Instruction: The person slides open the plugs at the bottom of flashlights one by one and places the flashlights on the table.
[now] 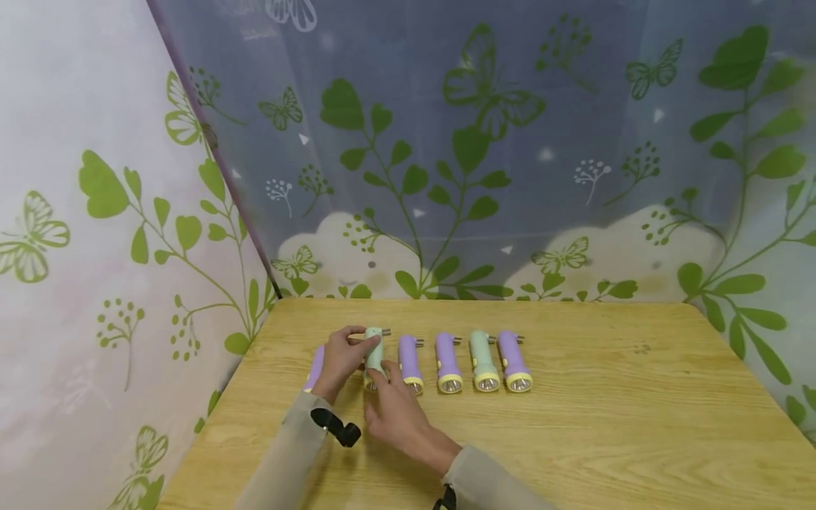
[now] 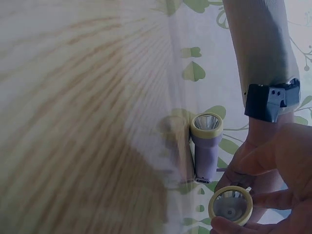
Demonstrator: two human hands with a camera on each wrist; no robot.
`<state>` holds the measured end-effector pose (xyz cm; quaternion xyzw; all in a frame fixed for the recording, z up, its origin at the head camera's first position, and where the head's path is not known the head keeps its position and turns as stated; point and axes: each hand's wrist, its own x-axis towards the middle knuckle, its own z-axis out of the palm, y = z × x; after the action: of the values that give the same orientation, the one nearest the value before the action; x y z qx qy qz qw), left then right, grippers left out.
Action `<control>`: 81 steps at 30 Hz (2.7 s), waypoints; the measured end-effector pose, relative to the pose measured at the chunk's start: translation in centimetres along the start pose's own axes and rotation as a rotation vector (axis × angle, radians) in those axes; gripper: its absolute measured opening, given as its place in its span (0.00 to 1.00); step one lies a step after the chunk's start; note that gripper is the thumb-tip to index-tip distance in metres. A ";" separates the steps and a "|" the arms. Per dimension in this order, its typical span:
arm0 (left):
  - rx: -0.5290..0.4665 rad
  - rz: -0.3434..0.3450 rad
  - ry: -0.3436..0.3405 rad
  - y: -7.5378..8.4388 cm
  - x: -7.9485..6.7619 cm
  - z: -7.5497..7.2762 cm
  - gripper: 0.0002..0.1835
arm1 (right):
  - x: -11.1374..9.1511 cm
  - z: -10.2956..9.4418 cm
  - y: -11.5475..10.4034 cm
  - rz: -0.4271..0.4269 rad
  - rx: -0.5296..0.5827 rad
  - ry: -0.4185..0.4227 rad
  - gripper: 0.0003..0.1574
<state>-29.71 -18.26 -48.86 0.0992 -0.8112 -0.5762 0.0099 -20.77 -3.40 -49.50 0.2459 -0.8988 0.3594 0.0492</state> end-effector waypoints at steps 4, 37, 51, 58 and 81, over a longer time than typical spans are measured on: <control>0.020 -0.006 0.010 -0.6 0.0 0.1 0.26 | -0.2 0.3 0.1 -0.014 -0.019 -0.022 0.36; 0.130 -0.067 -0.009 -2.2 0.5 0.6 0.26 | -0.1 0.7 0.3 0.034 -0.026 -0.121 0.37; 0.192 -0.022 0.028 -2.5 0.4 1.0 0.26 | -0.3 0.3 0.1 0.033 -0.115 -0.157 0.43; 0.201 -0.006 0.031 -2.6 0.5 1.3 0.26 | -0.3 0.1 0.0 0.052 -0.118 -0.168 0.44; 0.205 0.047 0.027 -1.2 0.6 -0.2 0.30 | 1.5 -2.5 -1.0 0.009 -0.154 -0.083 0.34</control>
<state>-30.13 -18.96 -49.95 0.0883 -0.8677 -0.4886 0.0239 -21.81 -2.89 -46.65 0.2521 -0.9262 0.2787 0.0291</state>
